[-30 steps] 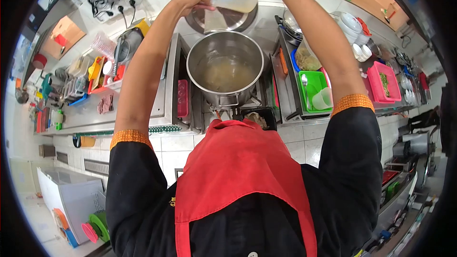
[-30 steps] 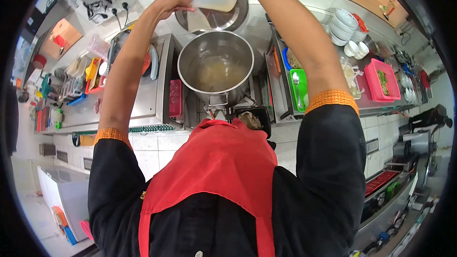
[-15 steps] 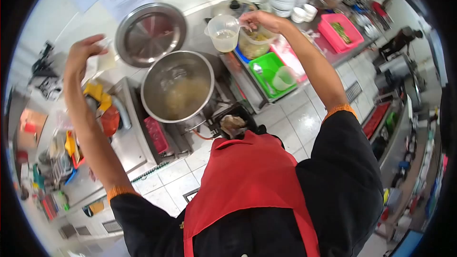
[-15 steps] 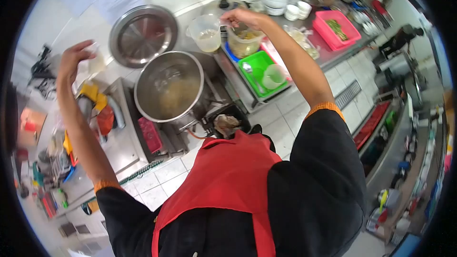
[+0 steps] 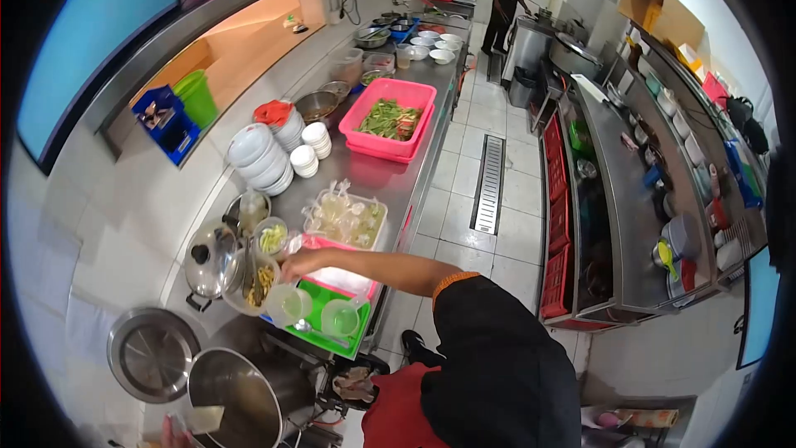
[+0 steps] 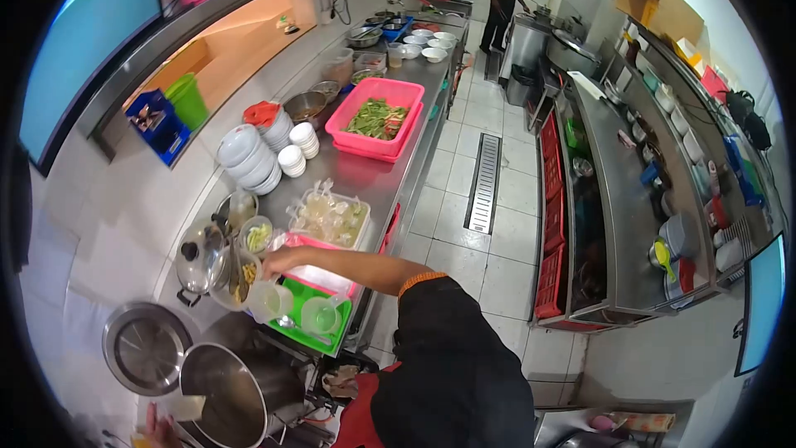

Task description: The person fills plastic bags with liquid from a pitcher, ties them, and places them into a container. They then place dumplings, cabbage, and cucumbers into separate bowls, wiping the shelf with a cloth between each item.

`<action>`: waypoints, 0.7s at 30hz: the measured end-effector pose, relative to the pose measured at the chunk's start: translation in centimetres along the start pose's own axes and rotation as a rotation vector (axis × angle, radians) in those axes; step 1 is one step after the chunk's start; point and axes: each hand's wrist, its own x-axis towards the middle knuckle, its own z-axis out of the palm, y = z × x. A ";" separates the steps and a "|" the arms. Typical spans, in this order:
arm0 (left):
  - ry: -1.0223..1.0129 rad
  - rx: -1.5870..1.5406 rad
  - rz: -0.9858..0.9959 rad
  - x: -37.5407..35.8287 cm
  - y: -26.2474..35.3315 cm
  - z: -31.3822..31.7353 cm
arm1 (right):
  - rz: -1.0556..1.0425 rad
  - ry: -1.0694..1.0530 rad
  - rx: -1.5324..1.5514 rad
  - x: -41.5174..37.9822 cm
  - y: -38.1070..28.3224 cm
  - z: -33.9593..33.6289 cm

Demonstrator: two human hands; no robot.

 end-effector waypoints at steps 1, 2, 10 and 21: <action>0.016 0.004 -0.008 0.2 0.4 1.0 | -0.034 -0.009 -0.043 0.0 0.4 0.0; 0.038 0.014 -0.019 0.2 0.8 1.6 | -0.072 -0.023 -0.088 0.1 0.8 -0.4; 0.200 0.049 -0.043 -1.7 1.4 0.5 | 0.017 -0.068 -0.065 -1.9 5.7 1.1; 0.362 0.313 -0.067 -8.7 8.2 0.9 | 0.131 0.099 -0.158 -5.3 7.1 2.6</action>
